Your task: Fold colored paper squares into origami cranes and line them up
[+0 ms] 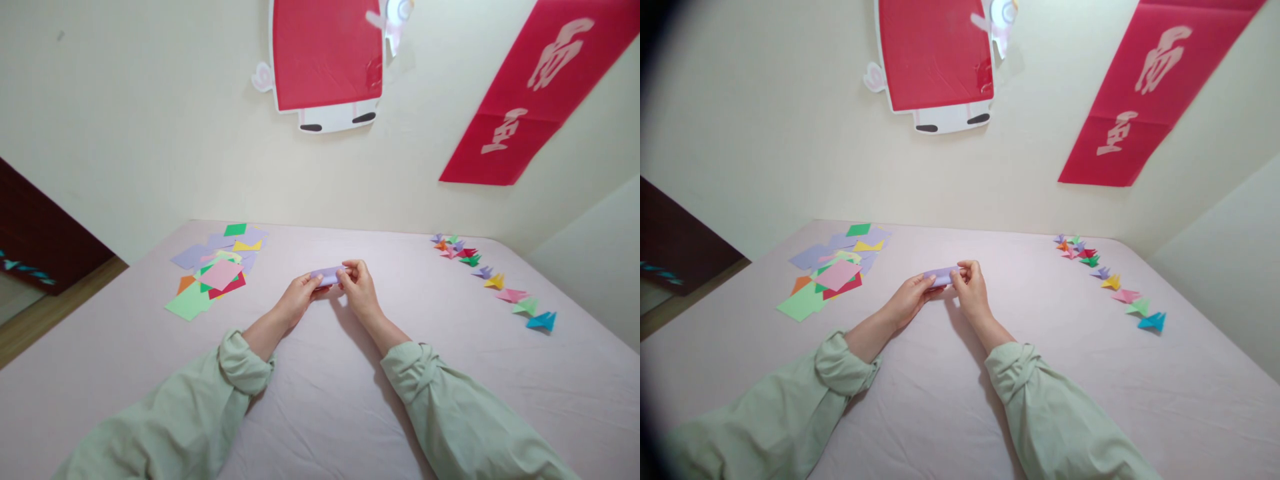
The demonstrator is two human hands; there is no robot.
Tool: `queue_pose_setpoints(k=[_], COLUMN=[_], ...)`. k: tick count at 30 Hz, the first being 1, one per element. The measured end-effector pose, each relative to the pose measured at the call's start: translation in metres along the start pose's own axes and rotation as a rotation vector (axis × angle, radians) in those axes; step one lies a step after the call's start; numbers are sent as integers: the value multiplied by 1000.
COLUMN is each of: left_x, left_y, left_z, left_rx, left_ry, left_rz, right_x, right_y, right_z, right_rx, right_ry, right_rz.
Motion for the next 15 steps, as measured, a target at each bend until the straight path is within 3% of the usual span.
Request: queue_pose_setpoints(k=[5, 10, 13, 15], left_x=[1, 1, 4, 6], left_y=[1, 1, 1, -1], left_z=[2, 2, -4, -14], left_rx=[-1, -31, -86, -147], left_ry=[10, 89, 233, 441], left_rz=[11, 34, -29, -89], right_x=[-1, 3, 13, 23], right_y=[-1, 2, 5, 1], right_z=[0, 5, 8, 9], right_rx=[-1, -18, -86, -125], right_ry=[-75, -132, -241, -350], right_rz=[54, 29, -8, -6])
Point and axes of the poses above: each hand's wrist, its own y-axis towards the middle knuckle, its own x-axis out of the back of the hand, z = x × y, the point moved 4 cm from there along y, towards the middle knuckle, and after that the axes turned 12 degrees about -x, right-handed, at the moved point
